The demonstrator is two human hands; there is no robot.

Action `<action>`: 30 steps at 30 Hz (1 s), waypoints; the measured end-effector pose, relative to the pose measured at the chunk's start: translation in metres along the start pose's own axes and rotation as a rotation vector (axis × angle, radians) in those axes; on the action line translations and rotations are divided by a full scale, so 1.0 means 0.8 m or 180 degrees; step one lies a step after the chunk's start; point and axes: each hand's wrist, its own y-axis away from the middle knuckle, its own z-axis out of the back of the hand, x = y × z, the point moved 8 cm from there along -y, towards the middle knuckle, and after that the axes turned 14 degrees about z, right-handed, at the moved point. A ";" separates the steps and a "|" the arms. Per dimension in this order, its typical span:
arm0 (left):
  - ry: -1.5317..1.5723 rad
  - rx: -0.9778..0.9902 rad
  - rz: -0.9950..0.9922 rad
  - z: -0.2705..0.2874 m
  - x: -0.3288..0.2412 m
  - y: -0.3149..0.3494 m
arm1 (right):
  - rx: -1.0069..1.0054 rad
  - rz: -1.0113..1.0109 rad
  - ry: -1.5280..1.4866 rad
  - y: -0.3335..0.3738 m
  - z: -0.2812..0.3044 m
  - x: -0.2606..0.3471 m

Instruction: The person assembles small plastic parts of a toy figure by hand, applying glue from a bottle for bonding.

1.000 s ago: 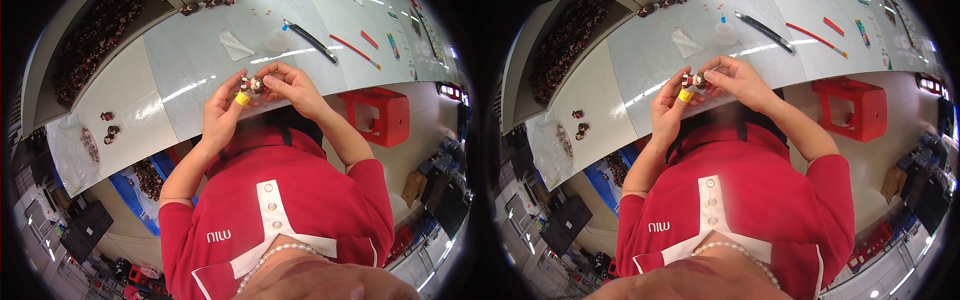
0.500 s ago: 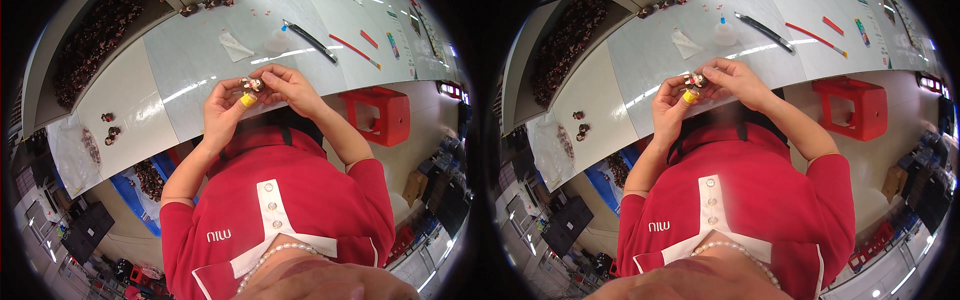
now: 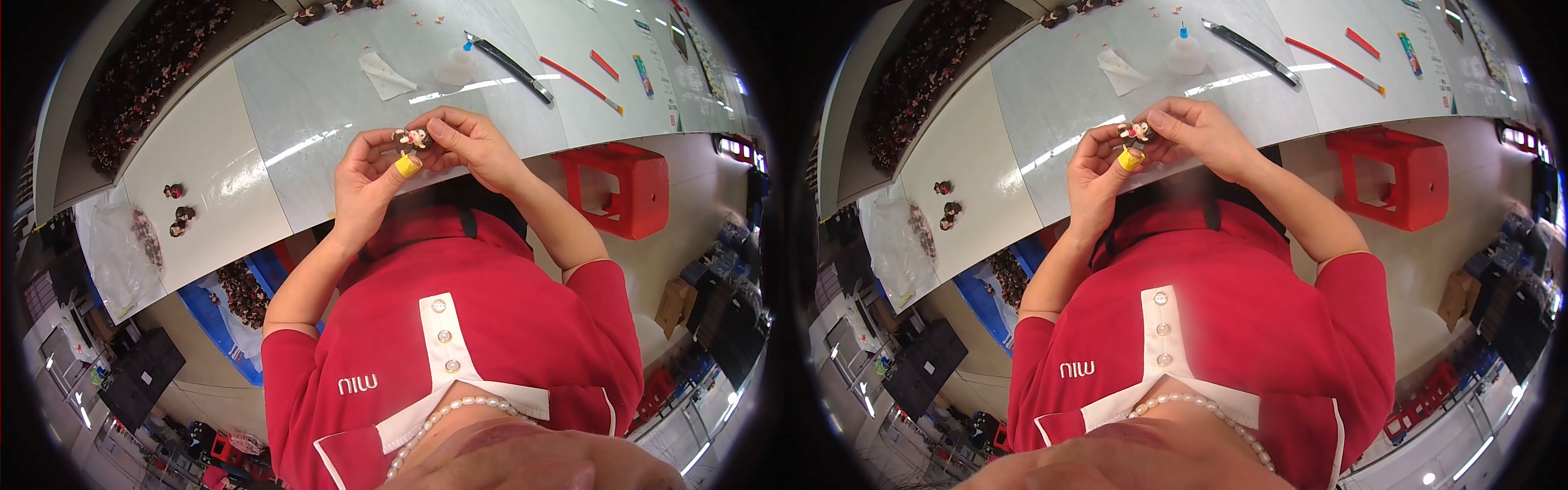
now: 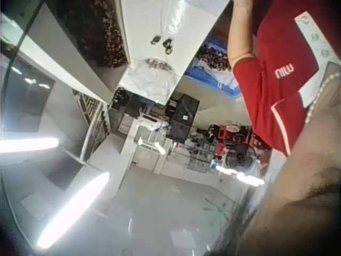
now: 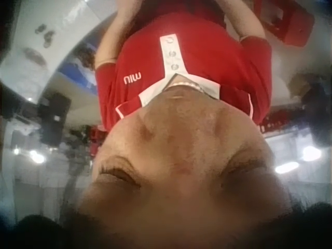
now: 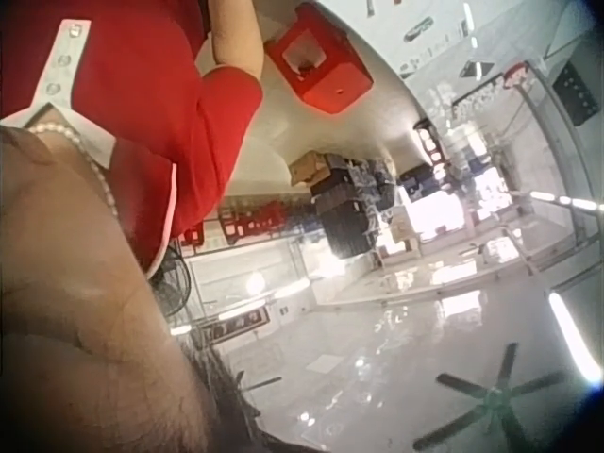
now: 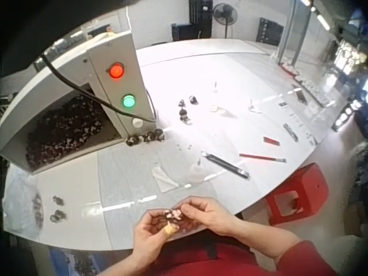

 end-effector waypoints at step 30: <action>-0.0017 -0.0040 -0.0296 0.010 0.000 0.012 | -0.0125 0.0134 0.0287 -0.003 0.003 -0.001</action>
